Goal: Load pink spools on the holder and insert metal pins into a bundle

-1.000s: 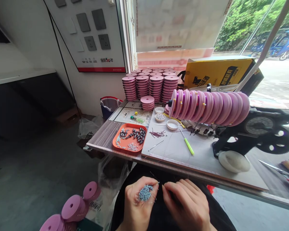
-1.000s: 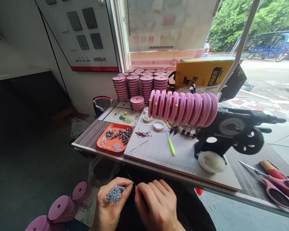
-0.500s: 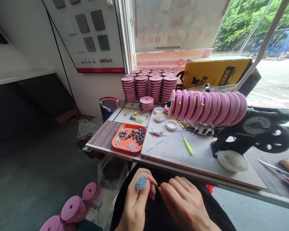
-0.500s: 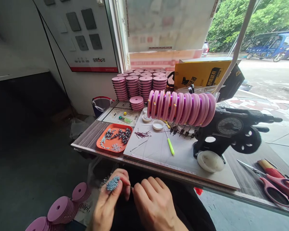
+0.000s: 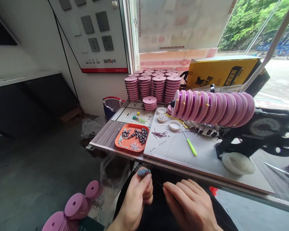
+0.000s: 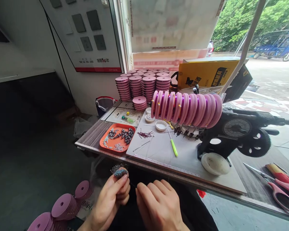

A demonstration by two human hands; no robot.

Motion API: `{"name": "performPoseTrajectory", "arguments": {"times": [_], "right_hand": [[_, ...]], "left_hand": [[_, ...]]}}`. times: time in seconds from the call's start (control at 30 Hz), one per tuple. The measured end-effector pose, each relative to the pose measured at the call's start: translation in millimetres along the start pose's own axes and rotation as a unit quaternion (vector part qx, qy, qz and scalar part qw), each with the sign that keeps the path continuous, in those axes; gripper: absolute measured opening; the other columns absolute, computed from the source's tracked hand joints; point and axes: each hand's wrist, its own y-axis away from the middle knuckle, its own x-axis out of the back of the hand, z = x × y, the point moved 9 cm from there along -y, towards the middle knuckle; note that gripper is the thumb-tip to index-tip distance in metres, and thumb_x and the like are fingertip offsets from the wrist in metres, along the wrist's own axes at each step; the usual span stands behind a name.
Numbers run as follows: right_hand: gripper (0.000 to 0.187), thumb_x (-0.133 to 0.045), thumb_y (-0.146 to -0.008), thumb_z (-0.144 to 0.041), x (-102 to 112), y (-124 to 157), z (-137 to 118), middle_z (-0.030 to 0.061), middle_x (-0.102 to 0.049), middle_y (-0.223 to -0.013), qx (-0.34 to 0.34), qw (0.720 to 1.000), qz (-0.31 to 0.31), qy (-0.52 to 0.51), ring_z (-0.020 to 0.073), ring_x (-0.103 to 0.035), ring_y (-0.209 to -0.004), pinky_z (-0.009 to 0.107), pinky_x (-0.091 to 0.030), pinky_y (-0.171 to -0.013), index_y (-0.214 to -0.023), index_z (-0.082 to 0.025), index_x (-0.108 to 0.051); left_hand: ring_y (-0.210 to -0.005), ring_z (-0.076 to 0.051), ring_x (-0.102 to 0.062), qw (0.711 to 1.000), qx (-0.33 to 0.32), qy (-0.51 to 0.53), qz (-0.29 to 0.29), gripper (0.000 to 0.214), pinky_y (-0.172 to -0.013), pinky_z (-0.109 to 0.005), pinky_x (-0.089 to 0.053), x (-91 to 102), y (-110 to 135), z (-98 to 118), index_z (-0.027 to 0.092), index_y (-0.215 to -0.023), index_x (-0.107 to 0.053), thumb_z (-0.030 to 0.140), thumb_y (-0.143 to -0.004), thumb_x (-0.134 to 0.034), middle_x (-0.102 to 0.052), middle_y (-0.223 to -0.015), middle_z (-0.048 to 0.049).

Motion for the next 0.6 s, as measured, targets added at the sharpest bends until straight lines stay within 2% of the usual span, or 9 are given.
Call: {"name": "performPoseTrajectory", "arguments": {"times": [0.27,0.43,0.5,0.6], "right_hand": [[0.015,-0.047,-0.082,-0.007,-2,-5,-2,-0.0019,-0.045,-0.053,0.003,1.0,-0.024,-0.021,0.0114,-0.038,-0.052,0.026,-0.031,-0.055,-0.072,-0.017,-0.054],[0.019,-0.043,-0.082,-0.007,-5,-3,-1,-0.0018,-0.046,-0.054,-0.004,0.999,-0.037,-0.034,0.0119,-0.038,-0.054,0.026,-0.031,-0.058,-0.07,-0.017,-0.052],[0.018,-0.044,-0.082,-0.006,-8,-1,-1,-0.0015,-0.046,-0.055,-0.007,0.998,-0.043,-0.042,0.0121,-0.038,-0.055,0.026,-0.031,-0.058,-0.069,-0.017,-0.052],[0.018,-0.043,-0.082,-0.006,-11,5,1,-0.001,-0.046,-0.056,-0.022,0.998,-0.032,-0.058,0.0127,-0.037,-0.057,0.027,-0.03,-0.06,-0.069,-0.017,-0.051]], "left_hand": [[-0.046,-0.004,-0.024,0.996,-0.024,-0.053,0.065,0.027,-0.044,-0.018,-0.021,15.5,-3,-1,0.016,-0.075,-0.052,0.037,-0.068,-0.069,-0.035,-0.053,0.009],[-0.048,-0.004,-0.026,0.996,-0.03,-0.063,0.049,0.024,-0.046,-0.018,-0.022,15.7,-4,-3,0.016,-0.077,-0.054,0.035,-0.07,-0.068,-0.035,-0.056,0.0081],[-0.048,-0.004,-0.026,0.998,-0.019,-0.059,0.026,0.027,-0.046,-0.017,-0.021,12.5,-5,-6,0.017,-0.081,-0.053,0.038,-0.072,-0.066,-0.035,-0.057,0.008],[-0.046,-0.004,-0.021,0.998,-0.011,-0.057,0.015,0.034,-0.044,-0.018,-0.016,9.7,-5,-8,0.018,-0.072,-0.045,0.046,-0.073,-0.064,-0.031,-0.056,0.0091]]}}
